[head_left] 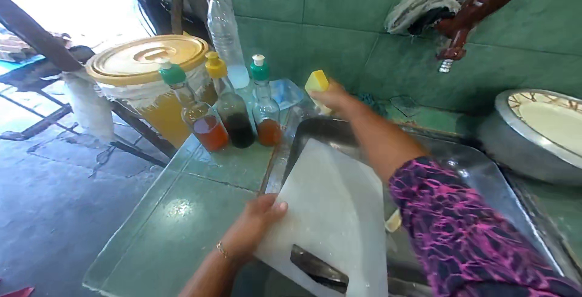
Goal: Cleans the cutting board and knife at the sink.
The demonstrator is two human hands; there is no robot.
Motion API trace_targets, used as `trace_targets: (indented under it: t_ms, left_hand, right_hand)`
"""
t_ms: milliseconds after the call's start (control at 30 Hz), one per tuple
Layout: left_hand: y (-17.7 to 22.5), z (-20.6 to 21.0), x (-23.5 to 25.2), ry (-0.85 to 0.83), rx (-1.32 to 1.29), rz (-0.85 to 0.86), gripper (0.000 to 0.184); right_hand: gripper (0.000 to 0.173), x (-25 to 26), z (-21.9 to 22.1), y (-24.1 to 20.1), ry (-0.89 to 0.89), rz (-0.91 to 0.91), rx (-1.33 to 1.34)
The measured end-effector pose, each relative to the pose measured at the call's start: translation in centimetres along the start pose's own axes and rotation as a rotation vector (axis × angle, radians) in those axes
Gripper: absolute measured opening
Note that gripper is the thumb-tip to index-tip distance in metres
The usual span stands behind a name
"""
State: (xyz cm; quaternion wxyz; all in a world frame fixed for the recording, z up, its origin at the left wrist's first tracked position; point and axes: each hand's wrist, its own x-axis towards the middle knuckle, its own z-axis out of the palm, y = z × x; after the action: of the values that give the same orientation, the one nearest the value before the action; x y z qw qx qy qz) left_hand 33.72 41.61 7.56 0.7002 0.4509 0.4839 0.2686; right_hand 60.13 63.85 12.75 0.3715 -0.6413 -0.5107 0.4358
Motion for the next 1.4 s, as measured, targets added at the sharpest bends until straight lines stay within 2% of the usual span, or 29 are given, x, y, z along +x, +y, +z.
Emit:
trace_targets:
  t_ms: [100, 167, 200, 267, 300, 333, 400, 433, 467, 533, 633, 700, 800, 867, 933, 1000, 1033, 1100, 1133, 1167, 1233, 1300, 1333, 1400]
  left_hand:
    - [1.3, 1.7, 1.6, -0.099, -0.031, -0.078, 0.020]
    - [2.0, 3.6, 3.3, -0.145, -0.008, -0.147, 0.021]
    - [2.3, 4.4, 4.1, -0.157, 0.015, -0.177, 0.021]
    - [2.9, 5.6, 5.8, -0.119, -0.022, -0.208, 0.021]
    - [3.1, 5.9, 6.2, -0.083, -0.113, -0.205, 0.023]
    - [3.2, 6.1, 6.3, -0.052, -0.230, -0.180, 0.030]
    - [2.5, 6.0, 5.8, -0.086, -0.430, -0.078, 0.062]
    - [1.5, 6.1, 5.3, -0.115, -0.485, -0.015, 0.074]
    - [0.3, 6.8, 4.6, -0.129, -0.515, 0.040, 0.074]
    - [-2.2, 9.4, 3.3, -0.084, -0.535, 0.107, 0.049]
    - [-3.1, 13.1, 2.8, 0.056, -0.603, 0.109, 0.053]
    - [-2.7, 14.3, 2.6, 0.149, -0.633, 0.108, 0.043]
    - [-1.8, 15.5, 2.5, 0.330, -0.619, 0.153, 0.025]
    - [-1.5, 15.7, 2.5, 0.460, -0.589, 0.182, 0.020]
    - [-1.4, 15.3, 2.8, 0.511, -0.566, 0.184, 0.031]
    - [-1.5, 14.7, 3.0, 0.522, -0.583, 0.171, 0.035]
    - [-1.5, 14.4, 3.1, 0.537, -0.573, 0.157, 0.034]
    - [-0.8, 13.9, 3.2, 0.551, -0.518, 0.132, 0.022]
    - [-0.6, 13.6, 3.1, 0.551, -0.499, 0.118, 0.018]
    - [-0.5, 13.3, 3.0, 0.553, -0.482, 0.102, 0.022]
    - [-0.6, 12.7, 3.2, 0.509, -0.460, 0.104, 0.036]
    - [-0.9, 12.6, 3.3, 0.452, -0.464, 0.119, 0.044]
    - [-0.7, 12.6, 3.4, 0.439, -0.451, 0.117, 0.044]
    - [-0.2, 12.7, 3.3, 0.451, -0.413, 0.086, 0.035]
  right_hand:
    - [0.060, -7.0, -6.7, 4.0, -0.135, 0.108, -0.019]
    - [0.071, -11.9, -10.8, 7.4, -0.126, 0.283, 0.153]
    - [0.067, -14.1, -12.2, 8.9, -0.063, 0.355, 0.250]
    - [0.040, -17.7, -14.3, 11.7, 0.064, 0.429, 0.340]
    - [0.038, -19.2, -15.3, 12.9, 0.089, 0.443, 0.337]
    - [0.046, -20.4, -16.1, 14.0, 0.101, 0.448, 0.315]
    - [0.067, -22.1, -17.1, 15.7, 0.131, 0.459, 0.254]
    - [0.064, -22.6, -17.1, 16.2, 0.143, 0.460, 0.220]
    - [0.055, -22.8, -16.9, 16.4, 0.149, 0.454, 0.171]
    - [0.043, -22.2, -16.4, 17.0, 0.122, 0.397, -0.026]
    - [0.045, -20.4, -14.9, 17.1, 0.212, 0.160, -0.471]
    - [0.053, -19.5, -13.1, 16.8, 0.211, 0.101, -0.623]
    - [0.062, -19.2, -9.2, 16.0, -0.041, 0.183, -0.615]
    - [0.054, -19.7, -6.6, 15.0, -0.115, 0.149, -0.570]
    - [0.038, -21.7, -3.7, 13.3, -0.093, 0.022, -0.475]
    - [0.029, -24.0, -0.9, 11.1, -0.144, -0.176, -0.426]
    - [0.026, -24.8, 0.2, 10.9, -0.169, -0.287, -0.412]
    - [0.022, -24.2, 0.4, 12.8, -0.105, -0.480, -0.416]
    - [0.021, -23.1, -0.7, 14.9, -0.053, -0.500, -0.467]
    - [0.022, -21.6, -2.5, 17.2, -0.026, -0.428, -0.536]
    - [0.030, -18.3, -6.8, 20.4, 0.013, -0.138, -0.646]
    - [0.034, -16.5, -7.9, 20.0, 0.037, 0.079, -0.657]
    - [0.035, -16.8, -6.9, 18.5, 0.037, 0.075, -0.634]
    - [0.032, -18.9, -2.7, 13.9, -0.011, -0.119, -0.549]
